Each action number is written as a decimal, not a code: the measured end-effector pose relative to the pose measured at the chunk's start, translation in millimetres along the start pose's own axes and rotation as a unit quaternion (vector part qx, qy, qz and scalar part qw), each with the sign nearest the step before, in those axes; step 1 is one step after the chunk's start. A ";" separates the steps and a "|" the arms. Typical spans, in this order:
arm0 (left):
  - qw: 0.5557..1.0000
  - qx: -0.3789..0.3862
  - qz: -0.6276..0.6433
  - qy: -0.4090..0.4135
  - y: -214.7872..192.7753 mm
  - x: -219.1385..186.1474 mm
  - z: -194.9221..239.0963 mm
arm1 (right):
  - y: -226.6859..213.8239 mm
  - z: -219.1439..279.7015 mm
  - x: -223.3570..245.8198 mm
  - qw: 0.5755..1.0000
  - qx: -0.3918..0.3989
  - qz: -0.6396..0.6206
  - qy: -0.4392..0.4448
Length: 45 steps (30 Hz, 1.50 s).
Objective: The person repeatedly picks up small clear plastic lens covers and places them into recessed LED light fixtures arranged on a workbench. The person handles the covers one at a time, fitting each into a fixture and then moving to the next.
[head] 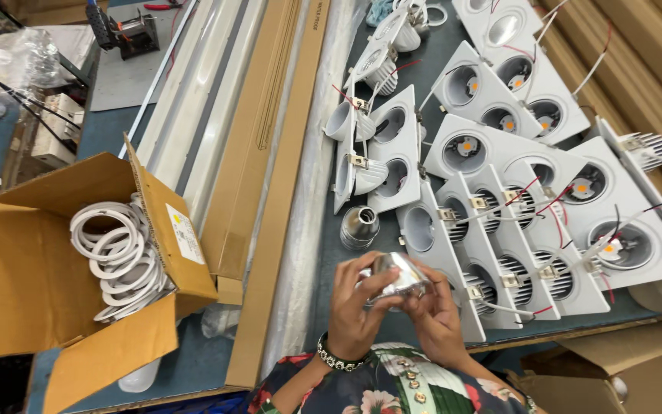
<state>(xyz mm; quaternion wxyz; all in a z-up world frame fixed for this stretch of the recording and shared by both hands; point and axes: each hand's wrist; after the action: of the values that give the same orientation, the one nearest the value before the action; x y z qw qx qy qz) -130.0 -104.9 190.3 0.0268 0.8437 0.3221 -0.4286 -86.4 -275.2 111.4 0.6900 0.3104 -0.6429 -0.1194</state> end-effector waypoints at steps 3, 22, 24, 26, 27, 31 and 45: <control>0.993 0.085 -0.023 0.079 -3.7 -12.2 -12.0 | -24.4 5.7 -0.1 0.990 0.060 0.125 -0.031; 0.990 0.083 -0.009 -0.110 21.8 28.6 0.5 | -4.3 -19.0 11.4 0.973 0.019 0.214 0.079; 0.941 0.106 0.101 -0.304 25.8 46.1 0.7 | 5.9 -36.1 26.0 0.944 0.052 0.296 0.139; 0.920 0.095 0.198 -0.326 23.3 57.8 7.5 | 8.0 -50.4 45.6 0.901 0.093 0.394 0.156; 0.904 0.089 0.245 -0.338 21.5 63.6 10.6 | 7.3 -58.1 55.1 0.875 0.112 0.441 0.166; 0.878 0.084 0.254 -0.397 11.2 92.4 26.4 | 2.5 -105.2 94.2 0.899 0.143 0.407 0.073; 0.955 -0.081 -0.279 0.051 100.2 252.0 109.0 | -50.4 -494.2 81.4 0.602 -0.048 0.728 -0.325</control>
<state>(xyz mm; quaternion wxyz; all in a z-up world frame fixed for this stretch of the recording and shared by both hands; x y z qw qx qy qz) -43.1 -87.9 -88.3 -0.0419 0.7357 0.5795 -0.3480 412.3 -224.6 157.8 0.3079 -0.3529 -0.8317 0.2983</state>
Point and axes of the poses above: each hand's wrist, its own z-axis away from the middle knuckle, its own y-axis out of the palm, x = y × z, and after that the axes turned 10 degrees about -x, right-handed
